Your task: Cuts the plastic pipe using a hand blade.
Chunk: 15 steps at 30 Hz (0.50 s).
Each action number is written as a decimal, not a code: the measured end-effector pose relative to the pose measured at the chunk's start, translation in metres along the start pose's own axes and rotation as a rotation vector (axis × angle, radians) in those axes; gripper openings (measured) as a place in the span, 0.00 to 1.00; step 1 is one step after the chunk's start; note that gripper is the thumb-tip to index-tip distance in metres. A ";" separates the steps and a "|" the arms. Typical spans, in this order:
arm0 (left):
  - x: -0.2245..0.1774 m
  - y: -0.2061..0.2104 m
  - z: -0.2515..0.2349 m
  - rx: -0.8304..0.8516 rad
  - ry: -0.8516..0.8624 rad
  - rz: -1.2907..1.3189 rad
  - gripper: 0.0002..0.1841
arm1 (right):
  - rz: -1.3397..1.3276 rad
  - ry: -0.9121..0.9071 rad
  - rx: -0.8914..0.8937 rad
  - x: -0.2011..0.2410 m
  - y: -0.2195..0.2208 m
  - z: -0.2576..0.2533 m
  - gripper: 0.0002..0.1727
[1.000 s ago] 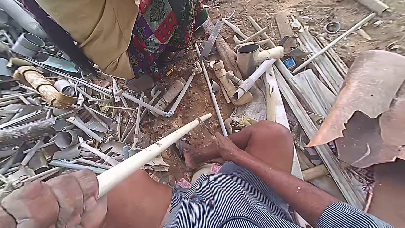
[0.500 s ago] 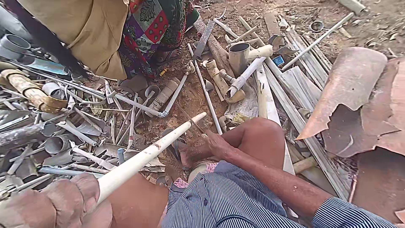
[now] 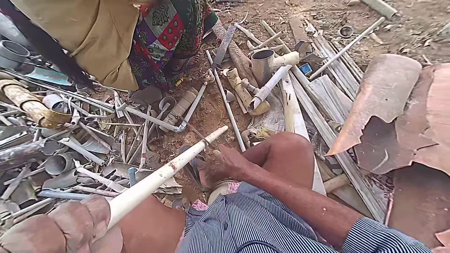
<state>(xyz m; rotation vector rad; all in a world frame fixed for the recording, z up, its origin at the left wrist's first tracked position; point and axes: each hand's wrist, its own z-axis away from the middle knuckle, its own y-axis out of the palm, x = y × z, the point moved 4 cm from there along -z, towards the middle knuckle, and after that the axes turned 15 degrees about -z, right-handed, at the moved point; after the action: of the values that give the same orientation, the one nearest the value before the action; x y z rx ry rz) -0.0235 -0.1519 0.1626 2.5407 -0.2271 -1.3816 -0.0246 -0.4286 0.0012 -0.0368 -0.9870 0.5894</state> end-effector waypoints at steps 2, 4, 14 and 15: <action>0.001 0.002 -0.004 0.011 -0.016 0.004 0.32 | -0.019 -0.251 0.068 0.058 0.017 0.032 0.23; -0.002 0.001 -0.005 0.015 -0.007 -0.026 0.32 | -0.003 -0.332 0.081 0.072 0.026 0.040 0.23; 0.005 -0.019 -0.013 0.006 -0.024 0.004 0.27 | 0.019 -0.119 0.066 0.030 0.008 0.002 0.24; 0.005 -0.019 -0.014 0.016 -0.029 0.009 0.27 | 0.011 -0.229 0.085 0.053 0.018 0.016 0.24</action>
<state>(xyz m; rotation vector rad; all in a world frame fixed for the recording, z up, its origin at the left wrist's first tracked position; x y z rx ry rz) -0.0084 -0.1334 0.1606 2.5308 -0.2545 -1.4194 -0.0238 -0.3914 0.0457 0.1021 -1.1829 0.6553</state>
